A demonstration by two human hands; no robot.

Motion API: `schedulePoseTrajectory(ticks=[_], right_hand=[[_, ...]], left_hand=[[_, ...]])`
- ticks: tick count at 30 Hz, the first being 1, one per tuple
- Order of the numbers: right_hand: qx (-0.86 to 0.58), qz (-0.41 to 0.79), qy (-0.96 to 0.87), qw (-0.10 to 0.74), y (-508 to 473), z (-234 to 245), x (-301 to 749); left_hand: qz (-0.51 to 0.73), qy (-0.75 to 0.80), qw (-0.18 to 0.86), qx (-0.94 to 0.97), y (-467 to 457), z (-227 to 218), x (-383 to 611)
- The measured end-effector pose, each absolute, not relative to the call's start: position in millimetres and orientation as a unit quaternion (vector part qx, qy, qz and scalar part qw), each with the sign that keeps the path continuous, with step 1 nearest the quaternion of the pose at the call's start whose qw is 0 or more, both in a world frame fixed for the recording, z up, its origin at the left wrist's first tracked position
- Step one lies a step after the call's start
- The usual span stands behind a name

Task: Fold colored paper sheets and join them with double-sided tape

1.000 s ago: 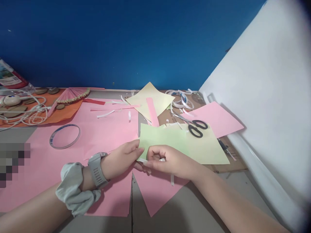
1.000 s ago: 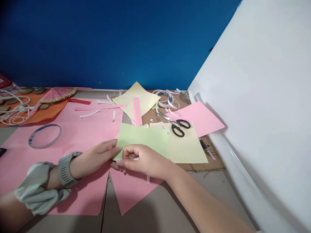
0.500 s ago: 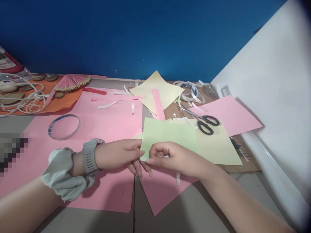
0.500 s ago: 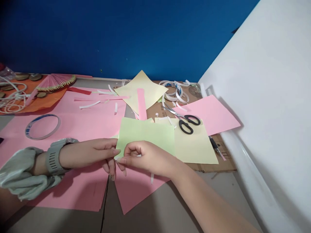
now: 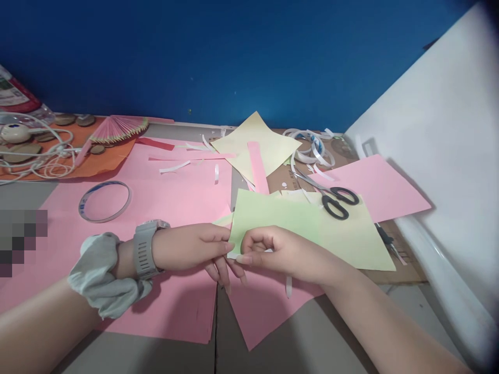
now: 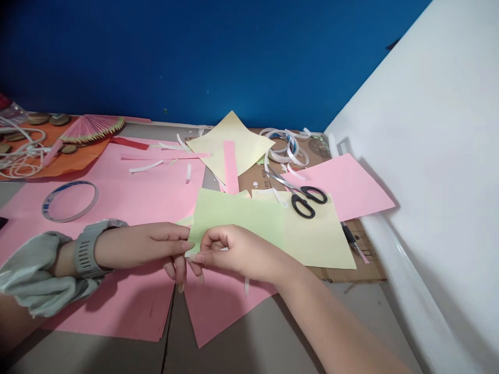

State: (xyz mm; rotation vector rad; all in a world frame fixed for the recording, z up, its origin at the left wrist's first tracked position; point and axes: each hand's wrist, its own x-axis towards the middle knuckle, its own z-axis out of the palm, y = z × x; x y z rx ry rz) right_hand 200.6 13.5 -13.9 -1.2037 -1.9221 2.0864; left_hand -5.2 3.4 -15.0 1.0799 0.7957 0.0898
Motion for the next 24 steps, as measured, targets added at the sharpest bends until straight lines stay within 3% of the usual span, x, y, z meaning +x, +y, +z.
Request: schedulePoseTrajectory(ticks=[24], right_hand=[[-0.389, 0.701, -0.598, 0.012, 18.0, -12.6, 203.3]], left_hand=[[0.04, 0.366, 0.78, 0.505, 2.4, -12.3, -5.4]])
